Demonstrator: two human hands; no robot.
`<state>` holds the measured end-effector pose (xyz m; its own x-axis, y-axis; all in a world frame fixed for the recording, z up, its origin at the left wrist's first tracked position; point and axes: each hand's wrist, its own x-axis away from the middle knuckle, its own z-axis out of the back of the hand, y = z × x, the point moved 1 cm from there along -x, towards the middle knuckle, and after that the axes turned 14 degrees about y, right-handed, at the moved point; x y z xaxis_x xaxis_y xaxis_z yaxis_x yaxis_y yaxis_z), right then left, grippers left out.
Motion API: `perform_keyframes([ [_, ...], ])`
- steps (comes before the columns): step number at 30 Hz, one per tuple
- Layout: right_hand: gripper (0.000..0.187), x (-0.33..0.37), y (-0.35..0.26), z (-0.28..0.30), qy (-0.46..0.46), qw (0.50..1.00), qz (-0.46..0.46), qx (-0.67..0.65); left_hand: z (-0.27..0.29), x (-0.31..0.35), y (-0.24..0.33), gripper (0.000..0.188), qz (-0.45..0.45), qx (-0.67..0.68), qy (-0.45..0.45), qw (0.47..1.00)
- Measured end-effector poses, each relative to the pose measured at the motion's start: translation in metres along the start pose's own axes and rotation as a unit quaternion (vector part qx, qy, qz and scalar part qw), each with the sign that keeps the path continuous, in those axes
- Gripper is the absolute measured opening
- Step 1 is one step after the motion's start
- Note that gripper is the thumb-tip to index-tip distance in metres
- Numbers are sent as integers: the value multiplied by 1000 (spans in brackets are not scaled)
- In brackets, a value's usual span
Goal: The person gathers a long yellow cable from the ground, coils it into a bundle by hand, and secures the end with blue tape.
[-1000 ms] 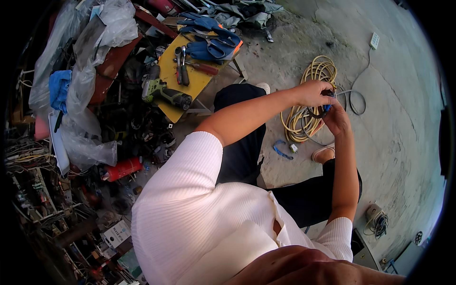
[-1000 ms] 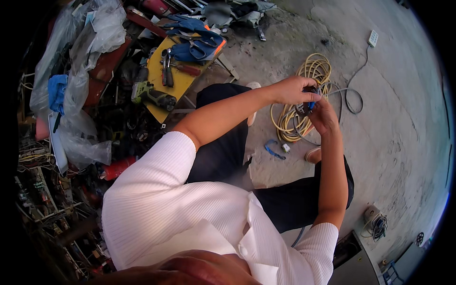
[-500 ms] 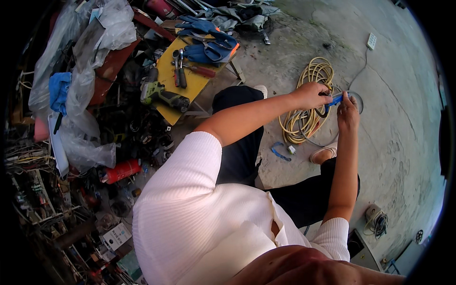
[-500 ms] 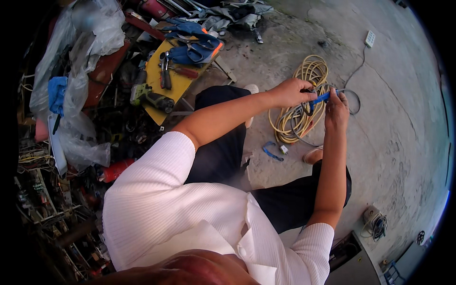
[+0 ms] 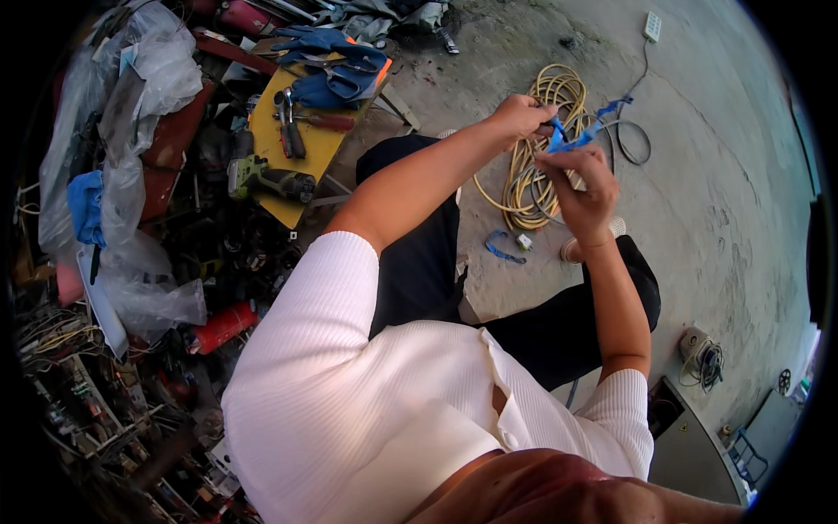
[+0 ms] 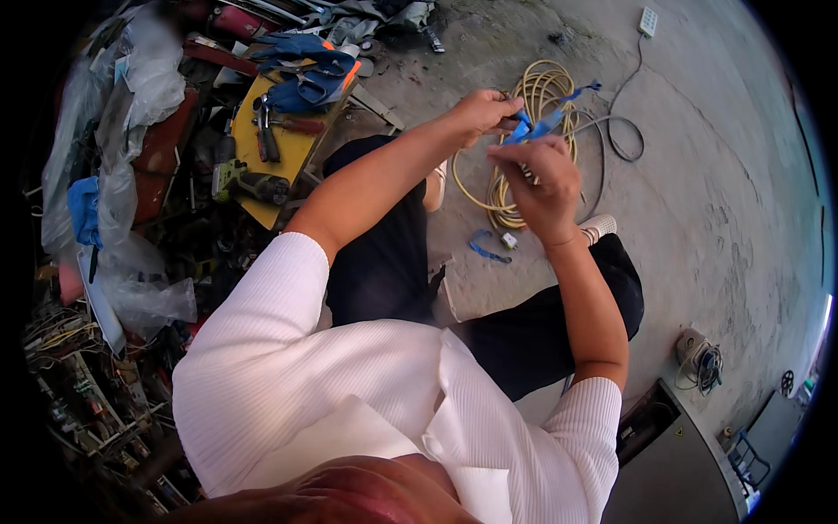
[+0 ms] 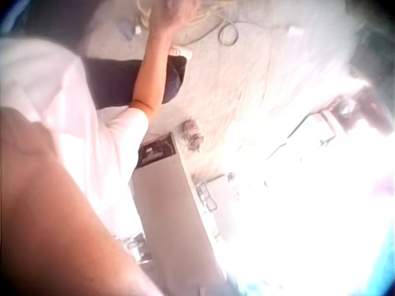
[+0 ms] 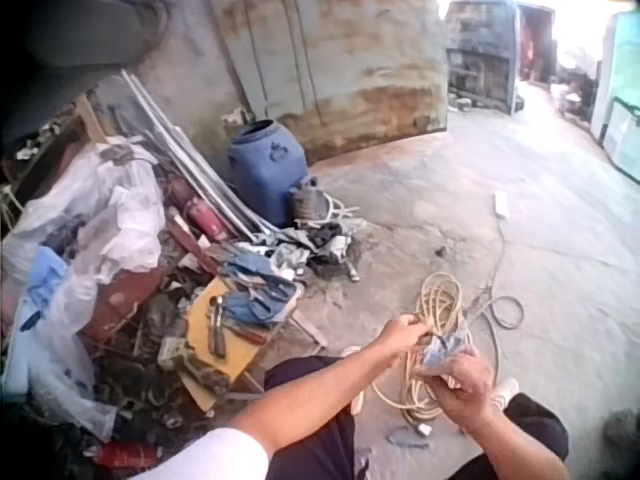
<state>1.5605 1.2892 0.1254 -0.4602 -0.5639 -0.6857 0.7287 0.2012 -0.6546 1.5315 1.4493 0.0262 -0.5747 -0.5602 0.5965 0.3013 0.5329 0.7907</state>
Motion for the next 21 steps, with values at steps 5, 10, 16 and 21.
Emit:
perform_keyframes([
  [5,25,34,7,-23,-201,963,153,96,15,3,13,18,-4,27,18,999],
  [10,38,75,-2,-41,-224,905,136,335,23,-17,9,15,9,158,72,985],
  [16,50,96,-18,-46,-270,896,80,343,27,-20,12,14,27,182,121,975],
  [21,42,100,-37,-42,-352,902,85,234,35,-34,12,14,-16,235,137,962],
])
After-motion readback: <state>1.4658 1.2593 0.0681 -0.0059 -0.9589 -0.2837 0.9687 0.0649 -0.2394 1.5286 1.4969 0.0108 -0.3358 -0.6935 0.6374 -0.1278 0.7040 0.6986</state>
